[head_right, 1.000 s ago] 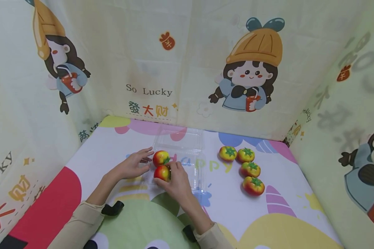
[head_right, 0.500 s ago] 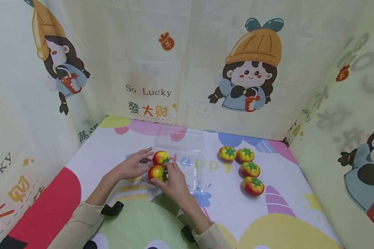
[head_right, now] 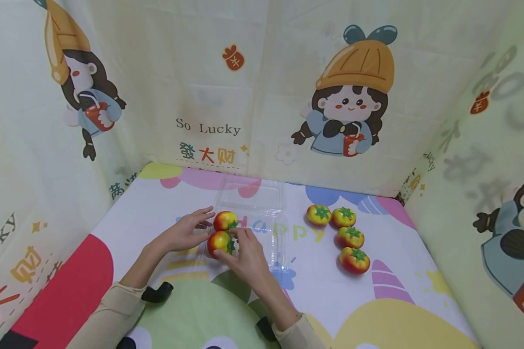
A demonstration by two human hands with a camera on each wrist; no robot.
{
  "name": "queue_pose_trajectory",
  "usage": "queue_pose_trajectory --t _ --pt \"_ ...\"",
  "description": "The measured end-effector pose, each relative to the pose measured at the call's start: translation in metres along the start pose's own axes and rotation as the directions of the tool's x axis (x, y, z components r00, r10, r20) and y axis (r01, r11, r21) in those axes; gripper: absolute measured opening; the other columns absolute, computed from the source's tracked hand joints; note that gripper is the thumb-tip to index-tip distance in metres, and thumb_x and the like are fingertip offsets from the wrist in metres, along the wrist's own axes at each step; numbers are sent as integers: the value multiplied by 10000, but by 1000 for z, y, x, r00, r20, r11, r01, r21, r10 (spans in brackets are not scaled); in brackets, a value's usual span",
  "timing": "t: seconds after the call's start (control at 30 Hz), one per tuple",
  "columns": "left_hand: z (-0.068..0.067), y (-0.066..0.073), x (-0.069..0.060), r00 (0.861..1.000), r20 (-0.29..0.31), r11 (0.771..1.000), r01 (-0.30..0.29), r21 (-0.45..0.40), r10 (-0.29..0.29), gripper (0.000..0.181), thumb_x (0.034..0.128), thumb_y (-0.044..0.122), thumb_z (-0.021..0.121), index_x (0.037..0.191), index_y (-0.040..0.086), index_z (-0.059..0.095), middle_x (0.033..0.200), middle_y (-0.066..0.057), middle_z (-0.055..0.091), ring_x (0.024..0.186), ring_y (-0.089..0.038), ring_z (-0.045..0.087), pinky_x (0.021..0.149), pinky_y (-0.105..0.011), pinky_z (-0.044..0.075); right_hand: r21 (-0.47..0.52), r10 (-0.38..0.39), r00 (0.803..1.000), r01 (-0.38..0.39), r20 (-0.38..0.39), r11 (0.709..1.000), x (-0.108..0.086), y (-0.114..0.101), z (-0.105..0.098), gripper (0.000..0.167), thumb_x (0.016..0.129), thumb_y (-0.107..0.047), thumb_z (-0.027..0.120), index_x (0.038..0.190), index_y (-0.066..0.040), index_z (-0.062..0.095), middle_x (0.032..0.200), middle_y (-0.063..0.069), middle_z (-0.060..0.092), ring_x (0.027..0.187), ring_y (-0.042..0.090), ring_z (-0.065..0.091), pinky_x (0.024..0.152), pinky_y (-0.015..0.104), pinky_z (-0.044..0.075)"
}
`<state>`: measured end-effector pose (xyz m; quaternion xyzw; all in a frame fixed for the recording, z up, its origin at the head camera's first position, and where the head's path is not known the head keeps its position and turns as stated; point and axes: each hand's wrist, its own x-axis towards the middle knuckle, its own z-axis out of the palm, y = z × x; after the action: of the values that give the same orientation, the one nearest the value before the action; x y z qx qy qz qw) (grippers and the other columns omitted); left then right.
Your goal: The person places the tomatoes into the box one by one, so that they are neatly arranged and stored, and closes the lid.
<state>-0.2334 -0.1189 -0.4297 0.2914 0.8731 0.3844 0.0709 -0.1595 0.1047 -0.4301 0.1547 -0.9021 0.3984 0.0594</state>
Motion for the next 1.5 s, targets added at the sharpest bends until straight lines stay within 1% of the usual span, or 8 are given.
queue_pose_trajectory --t 0.13,0.4,0.57,0.73,0.97,1.13,1.2,1.5 --pt "0 -2 1 1000 1 1000 -4 9 4 620 928 121 580 1498 -82 444 1613 -255 336 1189 -333 666 1013 -480 539 -1 -1 1000 1 -14 1000 -2 1 -4 572 847 -369 824 1279 -57 615 1212 157 627 1072 292 641 849 420 617" --pt "0 1 1 1000 -4 1000 -9 -1 9 621 927 113 579 1502 -76 442 1616 -256 329 1192 -337 662 1008 -479 543 2 -52 996 52 -73 999 -9 8 -14 555 846 -298 833 1287 -33 623 1175 164 629 1064 332 647 861 462 608" --pt "0 1 0 1000 -5 1000 5 5 -5 626 925 116 585 1507 -63 442 1623 -244 325 1198 -328 660 1009 -470 544 -13 -58 993 57 -106 998 -13 13 -22 518 845 -271 836 1261 -39 631 1149 167 624 1036 334 651 865 459 608" --pt "1 2 0 1000 -1 1000 25 0 -25 624 929 119 586 1511 -56 442 1627 -227 327 1202 -317 659 1016 -465 540 -28 -60 988 56 -142 998 -17 18 -30 504 837 -249 844 1248 -43 638 1146 127 627 1030 338 660 877 445 607" --pt "0 3 0 1000 2 1000 29 -2 -29 625 932 120 578 1513 -60 435 1633 -223 317 1206 -313 657 1016 -461 541 -53 -87 977 78 -196 996 -21 30 -38 489 818 -212 861 1225 -39 651 1128 112 640 996 346 673 871 455 604" --pt "1 3 1 999 5 999 35 -11 -35 626 935 128 576 1518 -49 434 1639 -208 314 1211 -307 655 1020 -460 539 -83 -72 975 56 -209 995 -24 37 -44 492 826 -249 856 1226 -45 655 1141 108 647 994 336 679 866 461 604" --pt "1 2 1 1000 6 1000 26 -9 -26 628 930 123 574 1513 -62 433 1634 -220 317 1208 -316 656 1020 -467 538 -88 -56 976 38 -210 995 -25 39 -46 493 830 -261 854 1228 -47 656 1156 115 649 1001 333 680 868 460 603" --pt "0 1 0 1000 11 1000 25 -4 -25 630 927 115 577 1511 -69 431 1630 -229 321 1206 -330 653 1027 -479 531 -94 -20 974 -1 -228 996 -28 46 -57 492 830 -253 852 1226 -36 658 1151 142 653 1019 353 672 872 507 595"
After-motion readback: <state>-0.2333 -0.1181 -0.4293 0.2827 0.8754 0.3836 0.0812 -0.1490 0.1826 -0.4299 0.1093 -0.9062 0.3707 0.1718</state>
